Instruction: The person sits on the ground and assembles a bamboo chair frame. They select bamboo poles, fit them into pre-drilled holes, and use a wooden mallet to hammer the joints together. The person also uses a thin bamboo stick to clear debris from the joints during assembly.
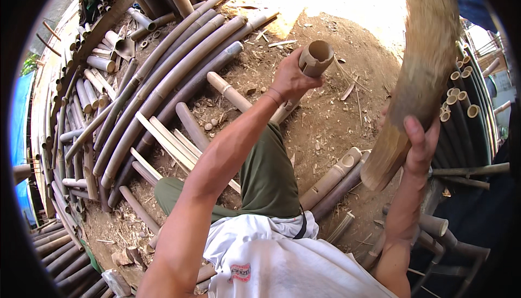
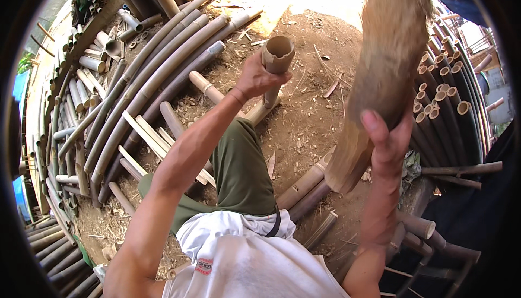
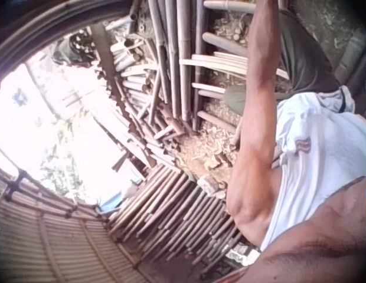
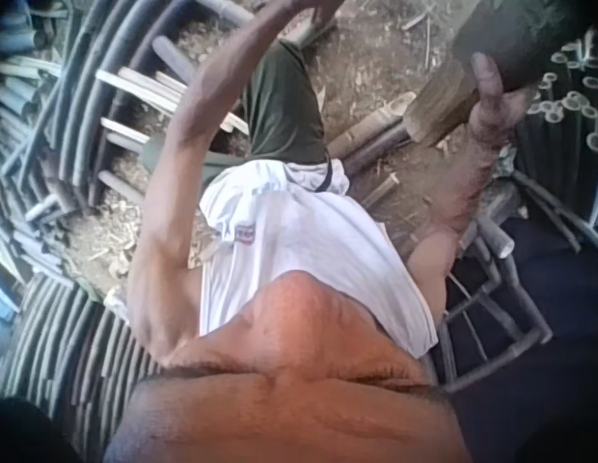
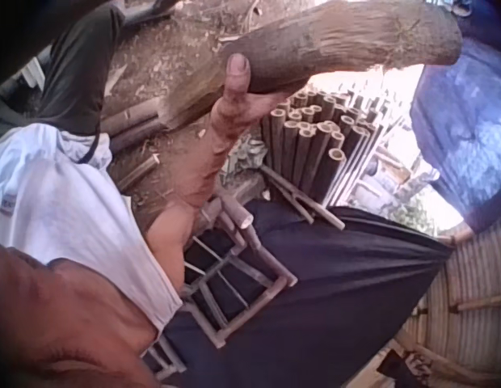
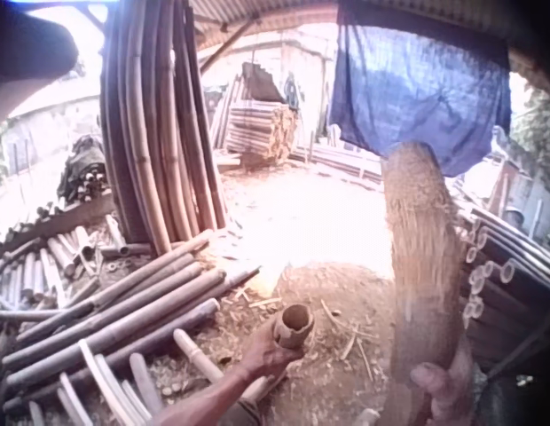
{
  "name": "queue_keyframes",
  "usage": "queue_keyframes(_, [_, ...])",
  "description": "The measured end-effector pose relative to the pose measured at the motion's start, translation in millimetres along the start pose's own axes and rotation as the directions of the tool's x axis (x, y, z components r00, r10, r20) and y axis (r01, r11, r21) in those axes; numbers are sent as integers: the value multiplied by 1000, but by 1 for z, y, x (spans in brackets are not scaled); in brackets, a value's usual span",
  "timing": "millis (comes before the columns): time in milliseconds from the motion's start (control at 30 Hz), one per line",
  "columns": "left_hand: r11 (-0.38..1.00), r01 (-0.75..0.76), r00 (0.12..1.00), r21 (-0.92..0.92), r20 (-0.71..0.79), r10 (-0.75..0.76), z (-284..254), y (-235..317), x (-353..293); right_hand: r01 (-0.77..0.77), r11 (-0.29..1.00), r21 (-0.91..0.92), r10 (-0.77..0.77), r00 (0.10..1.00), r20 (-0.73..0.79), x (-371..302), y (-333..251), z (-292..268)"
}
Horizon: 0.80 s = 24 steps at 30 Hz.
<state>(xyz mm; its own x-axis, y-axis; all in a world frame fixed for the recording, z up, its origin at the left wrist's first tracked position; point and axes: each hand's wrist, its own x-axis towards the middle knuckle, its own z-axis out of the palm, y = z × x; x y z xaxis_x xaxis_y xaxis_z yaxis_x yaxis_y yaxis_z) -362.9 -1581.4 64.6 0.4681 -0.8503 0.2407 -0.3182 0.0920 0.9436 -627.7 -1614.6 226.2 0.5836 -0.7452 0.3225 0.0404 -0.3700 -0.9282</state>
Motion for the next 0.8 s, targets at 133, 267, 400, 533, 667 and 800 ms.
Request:
queue_keyframes(133, [989, 36, 993, -146, 120, -19, -11, -1, 11, 155, 935, -320, -150, 988, 40, 26, 4, 17])
queue_keyframes(267, [998, -5, 996, -64, 83, 11, -3, 7, 9, 186, 547, -816, 94, 955, 280, 45, 4, 22])
queue_keyframes(400, [998, 28, 988, -51, 152, -20, -4, 14, 8, 274, 666, -694, -180, 962, 207, 49, -19, 20])
queue_keyframes(533, [998, 56, 975, -2, 217, -54, -5, 13, 15, 241, 661, -711, -220, 968, 124, 40, 6, 19])
queue_keyframes(667, [999, 41, 973, -34, 230, -32, 0, 0, 15, 166, 568, -806, 141, 945, 294, 46, 5, 12])
queue_keyframes(800, [993, 108, 965, -57, 248, -91, -10, 0, 14, 102, 635, -765, -37, 994, 102, 49, -18, 13])
